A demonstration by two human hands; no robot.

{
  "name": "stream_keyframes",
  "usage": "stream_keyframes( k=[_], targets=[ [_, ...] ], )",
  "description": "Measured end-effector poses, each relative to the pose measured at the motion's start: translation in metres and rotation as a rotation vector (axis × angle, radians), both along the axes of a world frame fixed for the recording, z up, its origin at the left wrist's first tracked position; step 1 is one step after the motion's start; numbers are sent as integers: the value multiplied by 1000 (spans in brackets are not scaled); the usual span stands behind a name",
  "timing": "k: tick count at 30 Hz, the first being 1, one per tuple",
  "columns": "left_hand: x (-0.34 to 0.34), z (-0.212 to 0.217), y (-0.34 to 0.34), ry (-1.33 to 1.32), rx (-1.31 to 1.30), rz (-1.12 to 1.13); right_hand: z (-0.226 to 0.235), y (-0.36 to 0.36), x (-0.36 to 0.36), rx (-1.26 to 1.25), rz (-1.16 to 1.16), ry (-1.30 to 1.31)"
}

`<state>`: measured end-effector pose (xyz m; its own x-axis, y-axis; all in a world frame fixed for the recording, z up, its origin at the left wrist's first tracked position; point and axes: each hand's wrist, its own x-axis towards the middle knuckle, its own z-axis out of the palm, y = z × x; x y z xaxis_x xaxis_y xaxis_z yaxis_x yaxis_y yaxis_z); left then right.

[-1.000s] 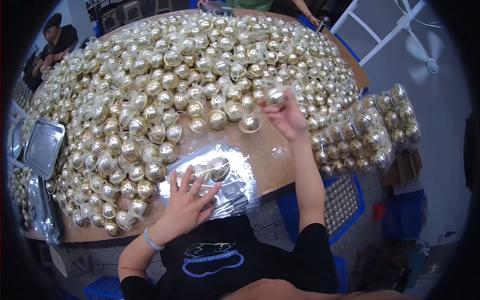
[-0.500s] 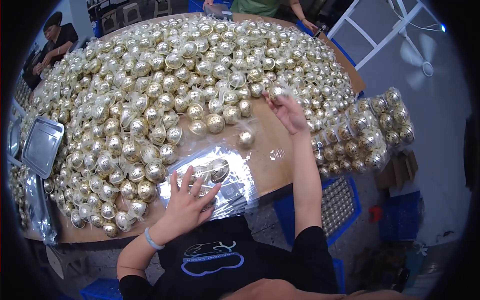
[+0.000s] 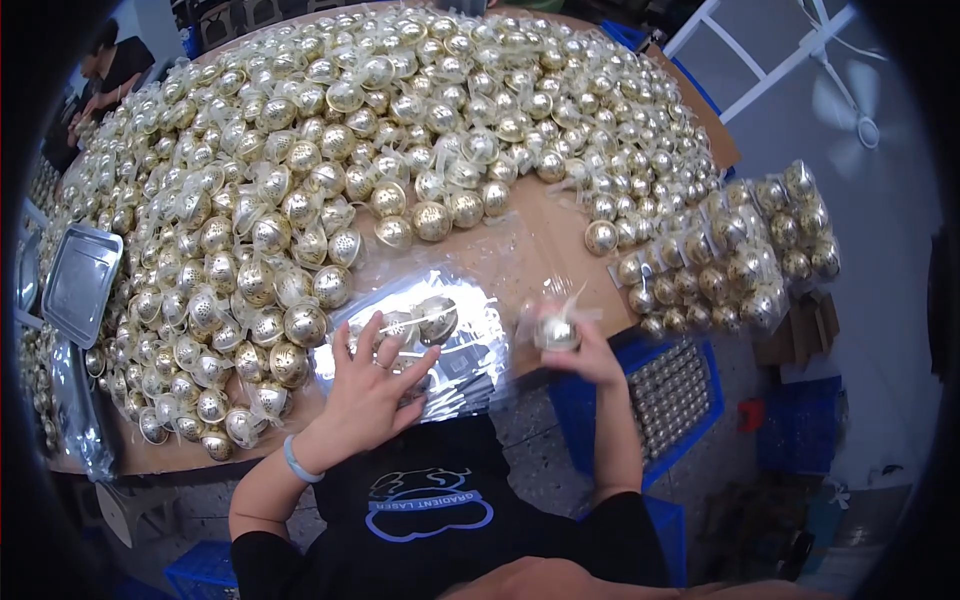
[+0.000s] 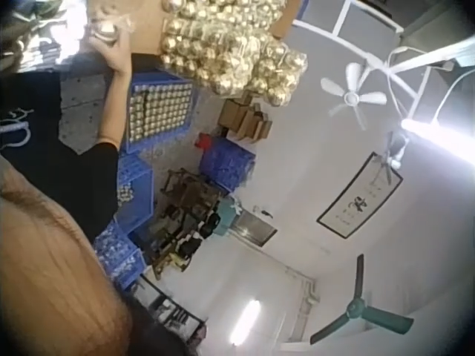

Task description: Packing gold Christmas ornaments into clear plastic bags at a factory workbench.

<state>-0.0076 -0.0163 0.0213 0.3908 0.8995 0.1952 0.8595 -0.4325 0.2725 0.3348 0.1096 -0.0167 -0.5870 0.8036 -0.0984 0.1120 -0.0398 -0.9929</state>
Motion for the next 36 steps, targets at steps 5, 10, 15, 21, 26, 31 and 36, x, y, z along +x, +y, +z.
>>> stream_keyframes(
  k=[5, 10, 15, 21, 26, 31, 36],
  targets=[
    [4, -3, 5, 13, 41, 3, 2, 60, -23, 779, -483, -158],
    [3, 2, 4, 5, 15, -3, 10, 9, -27, 339, -359, -208],
    [-2, 18, 20, -63, -94, 5, 20, -12, -40, 351, -122, -486],
    [-7, 19, 26, -136, -122, 36, 15, 8, -54, 44, 350, -207],
    [-7, 13, 25, -136, -98, 54, 2, 24, -54, 2, 621, -81],
    [-8, 10, 21, -175, -46, 6, 10, -2, -75, -203, 346, -4],
    [12, 2, -3, -472, 359, 223, 74, -24, -87, 720, 1, -37]
  ],
)
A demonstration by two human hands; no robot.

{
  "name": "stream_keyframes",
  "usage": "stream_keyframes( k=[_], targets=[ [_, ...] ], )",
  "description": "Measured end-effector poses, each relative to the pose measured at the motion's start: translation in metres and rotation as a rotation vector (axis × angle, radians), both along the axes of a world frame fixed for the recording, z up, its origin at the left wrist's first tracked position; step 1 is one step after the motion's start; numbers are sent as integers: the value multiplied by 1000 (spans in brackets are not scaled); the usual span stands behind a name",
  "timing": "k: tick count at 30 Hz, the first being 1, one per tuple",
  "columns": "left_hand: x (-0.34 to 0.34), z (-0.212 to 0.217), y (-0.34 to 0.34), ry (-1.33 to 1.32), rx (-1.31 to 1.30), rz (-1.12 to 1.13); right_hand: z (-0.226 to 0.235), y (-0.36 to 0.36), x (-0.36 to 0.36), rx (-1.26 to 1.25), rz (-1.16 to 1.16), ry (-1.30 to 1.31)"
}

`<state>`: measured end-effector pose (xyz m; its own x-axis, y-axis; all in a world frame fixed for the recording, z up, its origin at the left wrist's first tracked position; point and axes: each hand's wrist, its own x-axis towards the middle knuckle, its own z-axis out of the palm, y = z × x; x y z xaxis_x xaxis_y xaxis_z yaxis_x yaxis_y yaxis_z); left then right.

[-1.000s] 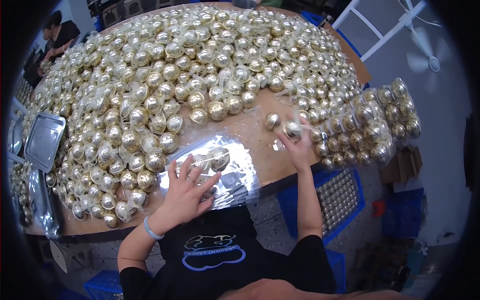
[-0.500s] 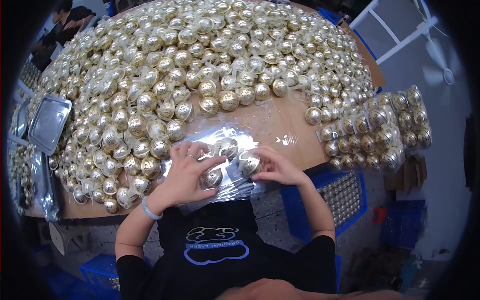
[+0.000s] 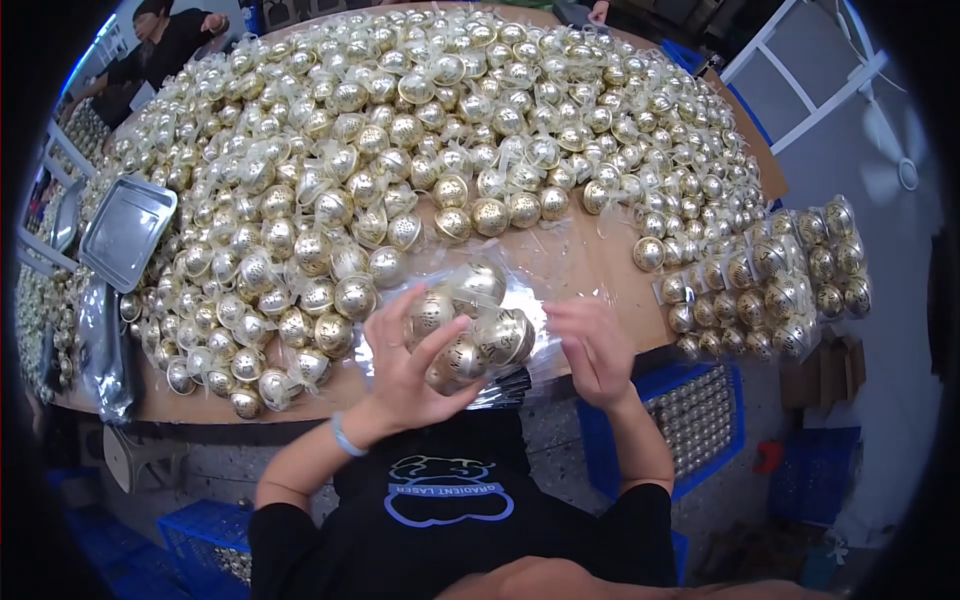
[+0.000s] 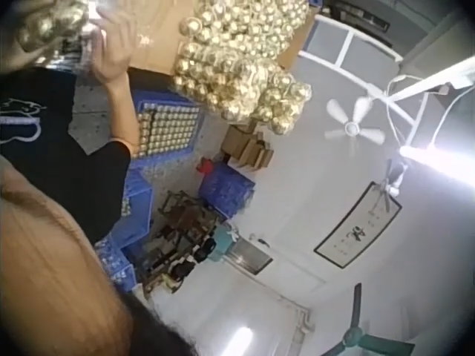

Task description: Packing gold Christmas ornaments into clear plastic bags at a factory workbench.

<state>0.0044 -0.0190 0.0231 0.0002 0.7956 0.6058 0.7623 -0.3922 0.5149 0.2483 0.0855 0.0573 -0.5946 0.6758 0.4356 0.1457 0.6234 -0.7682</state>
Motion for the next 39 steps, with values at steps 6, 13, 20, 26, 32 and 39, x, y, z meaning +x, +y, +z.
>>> stream_keyframes(
  k=[6, 13, 20, 26, 32, 39],
  targets=[
    [23, -51, -2, -435, 185, 81, 1, -27, -22, 650, -34, -230],
    [-38, -19, 24, -470, 177, -579, 15, -37, -26, 734, 12, -160],
    [-28, -8, 17, -420, 223, -572, 96, 5, -67, 501, 221, -399],
    [-13, -9, 18, -390, 246, -532, 93, -1, -64, 467, -3, -553],
    [-25, -24, 10, -479, 292, -451, 81, -10, -8, 143, 93, -590],
    [-32, -16, 14, -391, 344, -522, 15, -23, -39, -335, 257, 27]
  ],
)
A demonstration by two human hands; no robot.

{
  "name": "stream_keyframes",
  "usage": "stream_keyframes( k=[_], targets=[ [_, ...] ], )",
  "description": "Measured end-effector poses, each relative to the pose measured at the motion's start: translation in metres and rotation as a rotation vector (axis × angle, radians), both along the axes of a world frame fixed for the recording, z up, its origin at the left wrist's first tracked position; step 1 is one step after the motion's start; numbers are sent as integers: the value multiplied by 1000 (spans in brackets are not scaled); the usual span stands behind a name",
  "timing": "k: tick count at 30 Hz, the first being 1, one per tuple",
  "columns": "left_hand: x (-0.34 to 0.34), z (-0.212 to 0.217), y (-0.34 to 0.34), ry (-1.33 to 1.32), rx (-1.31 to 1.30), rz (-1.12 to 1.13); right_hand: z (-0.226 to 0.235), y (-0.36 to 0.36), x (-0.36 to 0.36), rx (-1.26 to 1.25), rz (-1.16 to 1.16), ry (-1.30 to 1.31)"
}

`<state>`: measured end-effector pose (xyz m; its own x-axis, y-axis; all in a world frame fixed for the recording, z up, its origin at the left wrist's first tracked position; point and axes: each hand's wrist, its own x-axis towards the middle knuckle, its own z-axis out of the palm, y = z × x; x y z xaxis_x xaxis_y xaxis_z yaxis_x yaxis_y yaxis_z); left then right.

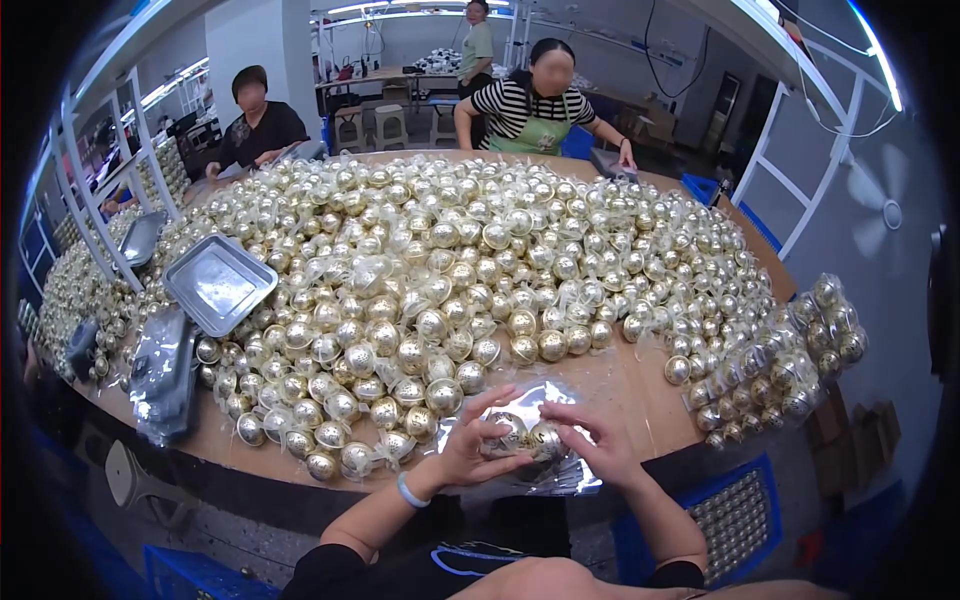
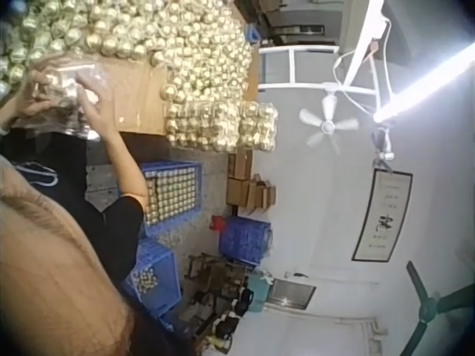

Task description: Packing gold Christmas ornaments into clear plastic bags at a factory workbench.

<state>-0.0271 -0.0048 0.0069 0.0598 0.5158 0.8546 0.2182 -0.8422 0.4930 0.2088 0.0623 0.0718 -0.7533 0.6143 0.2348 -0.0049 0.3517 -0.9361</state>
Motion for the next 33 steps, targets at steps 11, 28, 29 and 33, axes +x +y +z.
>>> stream_keyframes(
  k=[11, 28, 29, 33],
  targets=[
    [41, -46, -14, -342, -226, 14, -15, -53, -16, 605, -383, -97],
    [44, 20, -45, -329, -242, 178, 5, 38, 4, 1961, 318, 99],
    [47, 20, -45, -326, -257, 195, 2, 35, 6, 1914, 286, 113],
    [61, 1, -38, -377, -244, 197, -20, -59, 12, 354, -347, -113]
  ],
)
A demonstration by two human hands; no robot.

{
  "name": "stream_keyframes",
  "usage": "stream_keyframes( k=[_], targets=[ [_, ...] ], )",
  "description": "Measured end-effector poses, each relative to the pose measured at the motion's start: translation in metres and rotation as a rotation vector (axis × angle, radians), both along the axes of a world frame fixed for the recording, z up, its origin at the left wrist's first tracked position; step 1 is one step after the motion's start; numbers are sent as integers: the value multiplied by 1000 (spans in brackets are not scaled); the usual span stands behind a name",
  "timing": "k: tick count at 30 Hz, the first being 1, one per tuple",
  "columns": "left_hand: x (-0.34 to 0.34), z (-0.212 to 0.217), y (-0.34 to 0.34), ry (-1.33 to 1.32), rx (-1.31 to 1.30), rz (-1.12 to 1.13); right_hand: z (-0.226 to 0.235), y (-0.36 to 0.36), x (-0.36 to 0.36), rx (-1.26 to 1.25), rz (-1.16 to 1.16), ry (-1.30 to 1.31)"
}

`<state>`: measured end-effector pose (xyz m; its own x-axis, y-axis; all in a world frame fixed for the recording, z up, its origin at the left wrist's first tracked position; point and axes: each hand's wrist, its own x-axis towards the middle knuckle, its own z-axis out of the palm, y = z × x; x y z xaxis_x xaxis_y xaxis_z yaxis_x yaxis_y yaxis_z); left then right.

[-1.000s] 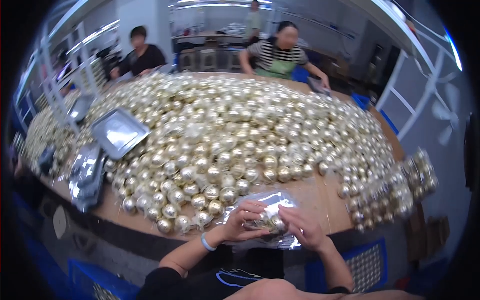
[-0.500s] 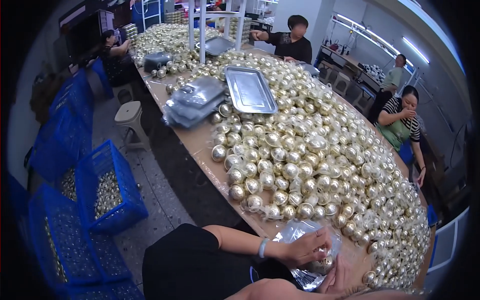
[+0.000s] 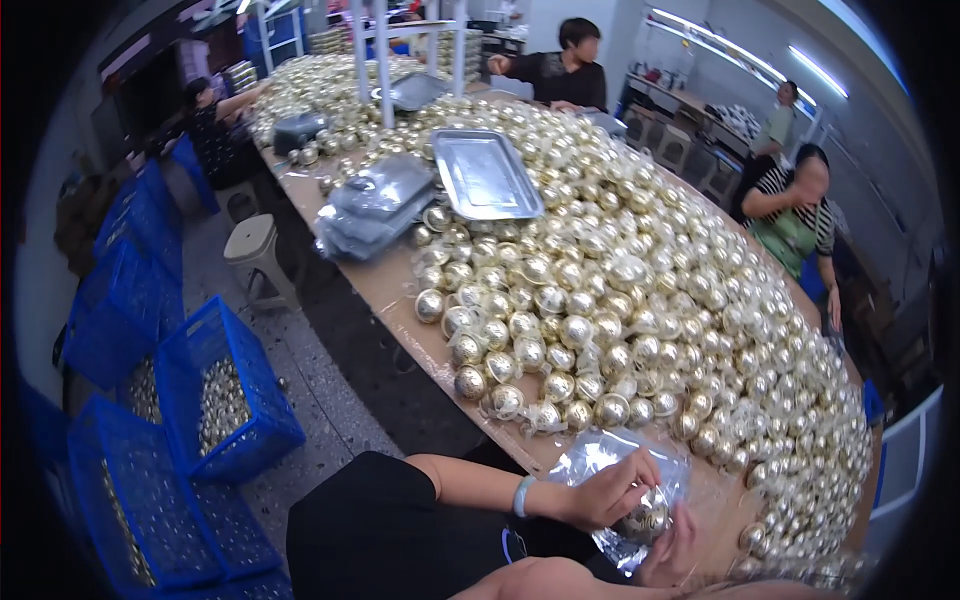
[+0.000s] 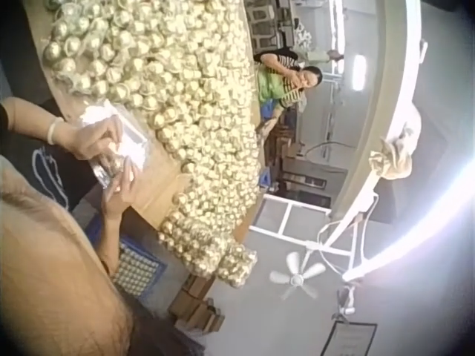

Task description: Packing gold Christmas ornaments into clear plastic bags at a factory workbench.

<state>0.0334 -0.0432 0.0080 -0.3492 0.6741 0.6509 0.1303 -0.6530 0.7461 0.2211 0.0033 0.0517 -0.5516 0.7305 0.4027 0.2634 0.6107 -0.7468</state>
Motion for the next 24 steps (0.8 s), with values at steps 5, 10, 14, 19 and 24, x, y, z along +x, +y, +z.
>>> stream_keyframes(
  k=[5, 10, 14, 19, 24],
  targets=[
    [-18, -17, 3, 207, 184, -20, 33, 4, -23, 908, 130, -518],
    [-26, 7, -1, 234, 43, 83, 41, 17, -35, 957, 191, -633],
    [-16, 20, 5, 239, 70, 73, 51, 21, -24, 867, 136, -624],
    [-8, 39, 5, 306, 150, 63, 78, 25, -11, 500, 311, -342],
    [-17, 47, 9, 416, 253, 45, 87, 23, -15, 662, 279, -406]
  ],
)
